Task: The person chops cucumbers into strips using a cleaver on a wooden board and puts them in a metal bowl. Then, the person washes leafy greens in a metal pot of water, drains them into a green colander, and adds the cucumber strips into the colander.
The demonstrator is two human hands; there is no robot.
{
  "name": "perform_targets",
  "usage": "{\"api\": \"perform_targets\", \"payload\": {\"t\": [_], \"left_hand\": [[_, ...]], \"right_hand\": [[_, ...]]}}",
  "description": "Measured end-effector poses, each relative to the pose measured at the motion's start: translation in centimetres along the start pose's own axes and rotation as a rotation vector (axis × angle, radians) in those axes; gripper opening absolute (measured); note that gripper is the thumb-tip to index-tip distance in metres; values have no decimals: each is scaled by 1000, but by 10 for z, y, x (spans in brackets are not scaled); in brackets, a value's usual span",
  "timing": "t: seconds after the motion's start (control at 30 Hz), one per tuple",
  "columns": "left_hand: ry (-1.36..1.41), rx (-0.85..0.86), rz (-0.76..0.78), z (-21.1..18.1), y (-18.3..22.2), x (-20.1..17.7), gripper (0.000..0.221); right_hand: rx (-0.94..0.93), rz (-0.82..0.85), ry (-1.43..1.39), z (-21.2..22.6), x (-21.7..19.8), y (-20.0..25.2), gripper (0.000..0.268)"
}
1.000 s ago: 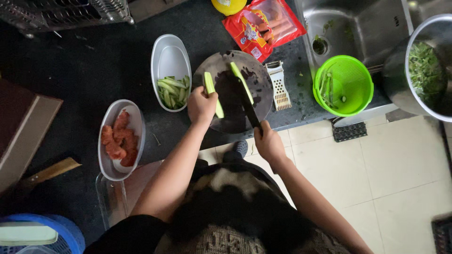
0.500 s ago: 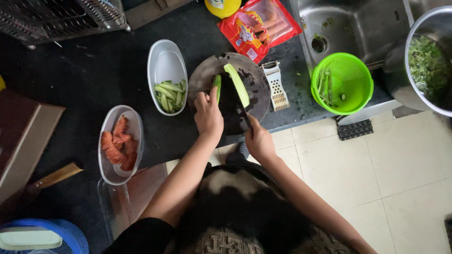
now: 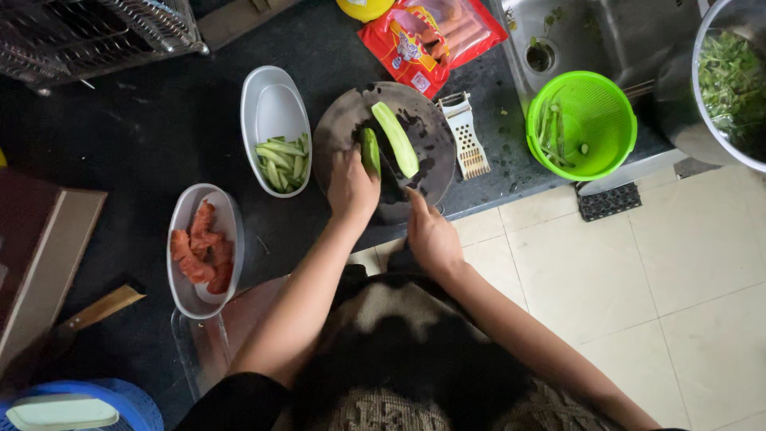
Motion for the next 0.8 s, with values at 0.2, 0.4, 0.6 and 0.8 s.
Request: {"api": "perform_targets", "payload": {"t": [0.2,0.4,0.6,0.8], "left_hand": [[-1,162,13,-8,-23,14,37],[-61,33,185,-24,-29,3,41],[-73,83,123,-20,-29,8,31],[-27,35,67,-21,-24,4,32]], "right_hand": [[13,48,91,-5,2,7,49],[60,123,161,-27,14,-1,54],[142,158,116,-40,27,-38,38],[47,117,19,-20,4,-24,36]]}}
Point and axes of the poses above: each hand's wrist, its own y-axis away from the middle knuckle, its own x-axis out of the palm, z = x × y, the point moved 4 cm from there along -y, towards the middle knuckle, and after that the axes turned 15 degrees about -y, right-handed, at the moved point
